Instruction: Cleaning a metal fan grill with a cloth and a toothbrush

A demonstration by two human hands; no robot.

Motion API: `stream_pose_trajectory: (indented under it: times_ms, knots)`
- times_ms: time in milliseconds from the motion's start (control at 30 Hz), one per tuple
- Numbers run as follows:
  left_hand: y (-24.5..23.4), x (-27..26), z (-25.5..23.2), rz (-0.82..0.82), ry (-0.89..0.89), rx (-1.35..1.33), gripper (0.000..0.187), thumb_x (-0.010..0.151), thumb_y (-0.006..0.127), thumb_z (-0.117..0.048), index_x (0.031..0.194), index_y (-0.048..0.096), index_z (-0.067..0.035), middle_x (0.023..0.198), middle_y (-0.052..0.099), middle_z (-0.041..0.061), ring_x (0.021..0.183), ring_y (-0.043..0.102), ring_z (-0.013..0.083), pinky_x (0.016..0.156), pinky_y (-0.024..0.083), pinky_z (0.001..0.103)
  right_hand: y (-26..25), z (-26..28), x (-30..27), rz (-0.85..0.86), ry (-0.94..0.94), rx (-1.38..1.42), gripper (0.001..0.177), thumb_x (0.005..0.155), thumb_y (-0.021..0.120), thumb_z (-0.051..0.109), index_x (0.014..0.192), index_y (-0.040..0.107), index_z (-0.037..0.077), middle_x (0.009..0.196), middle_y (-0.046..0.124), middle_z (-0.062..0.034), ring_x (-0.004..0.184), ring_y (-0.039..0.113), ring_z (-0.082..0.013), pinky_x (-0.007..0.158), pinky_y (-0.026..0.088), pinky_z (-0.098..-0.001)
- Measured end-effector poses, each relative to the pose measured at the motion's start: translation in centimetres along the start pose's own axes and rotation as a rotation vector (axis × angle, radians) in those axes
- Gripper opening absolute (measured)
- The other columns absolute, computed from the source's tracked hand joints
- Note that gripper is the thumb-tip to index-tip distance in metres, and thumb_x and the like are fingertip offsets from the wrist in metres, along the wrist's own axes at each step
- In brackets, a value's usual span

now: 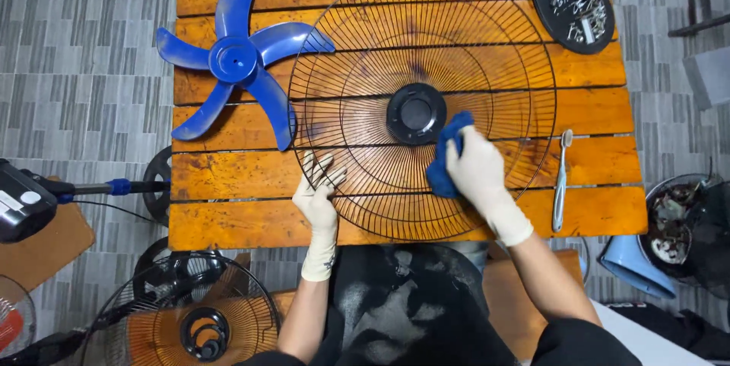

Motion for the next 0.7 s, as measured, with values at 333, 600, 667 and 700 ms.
stream_pose_trajectory:
  times_ms: [333,600,667,700]
  knots:
    - [0.6,-0.2,-1.3,0.037,0.023,-0.038,0.077,0.060,0.046,0.019,0.136,0.056,0.014,0.118,0.069,0.030,0.098,0.071,0.0354,0.076,0.065,0.047,-0.1,11.7,-8.9,0.223,-0.387,0.226,0.022,0.087,0.070,0.033,0.106,0.069,0.022,0.087,0.074,-0.0023,0.082,0.076,-0.0272,0.073,0.061,-0.0404]
    - [0.8,-1.0,-5.4,0.064,0.140,0.018,0.067,0.062,0.048,0.022,0.127,0.059,0.019,0.106,0.070,0.031,0.091,0.070,0.0322,0.076,0.064,0.047,-10.0,8.0,-5.0,0.031,-0.256,0.827,0.018,0.091,0.077,0.015,0.109,0.080,0.015,0.101,0.078,-0.0085,0.097,0.076,-0.0275,0.085,0.058,-0.0394]
    - [0.7,-1.0,-7.3,0.062,0.204,0.049,0.066,0.062,0.049,0.022,0.126,0.061,0.019,0.102,0.071,0.030,0.090,0.069,0.0296,0.076,0.063,0.047,-11.6,6.0,-4.5,-0.062,-0.221,0.842,0.020,0.093,0.076,0.009,0.113,0.077,0.009,0.101,0.074,-0.0145,0.097,0.073,-0.0304,0.084,0.057,-0.0423]
    - [1.0,-1.0,-8.4,0.072,0.261,0.079,0.065,0.061,0.049,0.021,0.126,0.062,0.019,0.099,0.073,0.028,0.089,0.068,0.0270,0.076,0.062,0.047,-12.7,4.6,-4.2,-0.163,-0.173,0.853,0.023,0.095,0.075,0.003,0.117,0.075,0.003,0.100,0.071,-0.0206,0.096,0.071,-0.0334,0.083,0.055,-0.0453]
Point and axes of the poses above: each hand's wrist, its own x-axis towards the middle knuckle, its own y-axis out of the palm, z = x × y, the point moved 7 cm from there along x, towards the middle knuckle
